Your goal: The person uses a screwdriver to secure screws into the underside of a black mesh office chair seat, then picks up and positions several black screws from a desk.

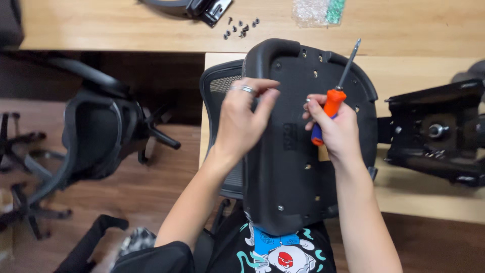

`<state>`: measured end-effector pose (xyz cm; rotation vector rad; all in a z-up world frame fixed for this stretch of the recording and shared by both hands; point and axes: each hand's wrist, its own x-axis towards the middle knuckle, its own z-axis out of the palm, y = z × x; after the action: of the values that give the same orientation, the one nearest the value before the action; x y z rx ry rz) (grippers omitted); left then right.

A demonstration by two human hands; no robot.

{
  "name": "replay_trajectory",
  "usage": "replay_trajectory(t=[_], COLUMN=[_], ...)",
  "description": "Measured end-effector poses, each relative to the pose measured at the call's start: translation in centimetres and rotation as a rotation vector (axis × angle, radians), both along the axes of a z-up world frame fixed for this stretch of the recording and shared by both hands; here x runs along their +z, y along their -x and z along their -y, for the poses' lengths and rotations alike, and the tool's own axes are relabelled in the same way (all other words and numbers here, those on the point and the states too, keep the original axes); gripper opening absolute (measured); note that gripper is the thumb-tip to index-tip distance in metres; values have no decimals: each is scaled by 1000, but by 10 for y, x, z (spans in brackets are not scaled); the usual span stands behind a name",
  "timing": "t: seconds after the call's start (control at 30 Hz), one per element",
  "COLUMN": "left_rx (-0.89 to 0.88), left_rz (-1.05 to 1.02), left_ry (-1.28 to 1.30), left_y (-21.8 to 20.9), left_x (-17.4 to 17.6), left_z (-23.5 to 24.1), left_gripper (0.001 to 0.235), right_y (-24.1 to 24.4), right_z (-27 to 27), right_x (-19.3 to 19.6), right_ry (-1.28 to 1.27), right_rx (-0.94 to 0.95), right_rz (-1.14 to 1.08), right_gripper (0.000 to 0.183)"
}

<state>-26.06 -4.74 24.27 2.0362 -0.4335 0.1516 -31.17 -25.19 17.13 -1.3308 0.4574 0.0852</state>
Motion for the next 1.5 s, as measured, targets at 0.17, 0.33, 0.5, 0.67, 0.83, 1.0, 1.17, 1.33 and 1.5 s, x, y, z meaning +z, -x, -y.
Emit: replay_trajectory(t=[0.17, 0.33, 0.5, 0.67, 0.83, 1.0, 1.17, 1.33, 1.5], left_rx=[362, 479, 456, 439, 425, 406, 390, 390, 394], left_rz=[-135, -110, -143, -78, -79, -59, -73, -85, -91], left_ry=[19, 62, 41, 47, 85, 146, 168, 166, 163], left_y=[27, 34, 26, 17, 17, 17, 16, 15, 14], left_x=[-23, -39, -41, -47, -50, -52, -51, -50, -51], left_z=[22, 34, 30, 34, 30, 28, 26, 27, 26], left_gripper=[15, 17, 16, 14, 14, 14, 14, 14, 14], right_y=[-48, -92, -106, -110, -113, -105, -115, -121, -127], right_z=[17, 7, -3, -5, -9, -11, -9, -11, -16], right_x=[-36, -72, -77, -75, -70, -55, -44, -44, -56], right_ry=[219, 557, 677, 793, 992, 1206, 1249, 1110, 981], right_rx=[95, 197, 207, 215, 240, 336, 416, 415, 329], right_rz=[77, 270, 313, 340, 427, 465, 554, 533, 319], right_gripper=[20, 20, 20, 21, 21, 24, 21, 15, 23])
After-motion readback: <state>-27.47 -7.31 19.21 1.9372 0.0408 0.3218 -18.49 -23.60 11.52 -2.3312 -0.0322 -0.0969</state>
